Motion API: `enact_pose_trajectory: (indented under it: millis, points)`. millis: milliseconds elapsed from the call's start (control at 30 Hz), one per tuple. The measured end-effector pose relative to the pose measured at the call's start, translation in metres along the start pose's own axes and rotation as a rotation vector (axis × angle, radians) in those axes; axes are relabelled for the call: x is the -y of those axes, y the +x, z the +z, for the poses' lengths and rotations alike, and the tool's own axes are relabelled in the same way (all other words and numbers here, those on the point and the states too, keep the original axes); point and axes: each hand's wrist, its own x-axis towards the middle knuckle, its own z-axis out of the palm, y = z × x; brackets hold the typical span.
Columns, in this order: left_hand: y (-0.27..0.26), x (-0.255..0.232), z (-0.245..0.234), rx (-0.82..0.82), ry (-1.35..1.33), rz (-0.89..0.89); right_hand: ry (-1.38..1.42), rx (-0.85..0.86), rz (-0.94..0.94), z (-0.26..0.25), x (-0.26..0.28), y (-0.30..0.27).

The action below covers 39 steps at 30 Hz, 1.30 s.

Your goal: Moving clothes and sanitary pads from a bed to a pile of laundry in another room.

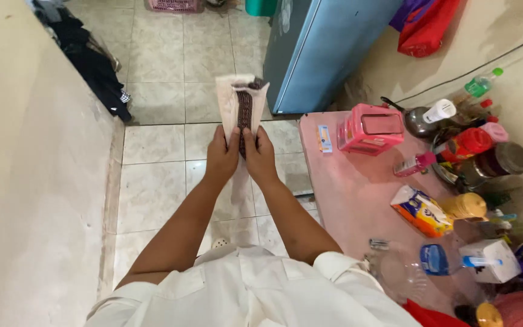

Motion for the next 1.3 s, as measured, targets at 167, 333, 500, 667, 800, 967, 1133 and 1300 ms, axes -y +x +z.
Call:
enact_pose_trajectory:
  millis: [167,333,500,667,800,967,1133,1300]
  points:
    - [0.083,0.01,0.0,0.051,-0.09,-0.018,0.018,0.011,0.01,0.024,0.006,0.071]
    - [0.146,0.048,0.018,0.049,-0.128,-0.056,0.084,-0.019,0.055,0.034,-0.034,0.138]
    - [0.227,0.078,0.04,0.041,-0.049,-0.115,0.05,0.018,0.069,0.038,-0.064,0.224]
    - [0.315,0.101,0.067,-0.007,-0.084,-0.037,-0.008,0.023,0.065,0.037,-0.097,0.321]
    - [0.373,0.108,0.081,-0.052,-0.208,-0.066,-0.003,0.057,0.074,0.042,-0.119,0.387]
    - [0.429,0.146,0.081,-0.109,-0.125,-0.087,0.013,0.105,0.114,0.067,-0.145,0.448]
    - [0.501,0.19,0.08,-0.136,-0.082,-0.029,0.048,0.135,0.141,0.095,-0.166,0.519]
    - [0.588,0.224,0.071,-0.098,-0.016,-0.083,0.078,0.11,0.072,0.13,-0.197,0.597]
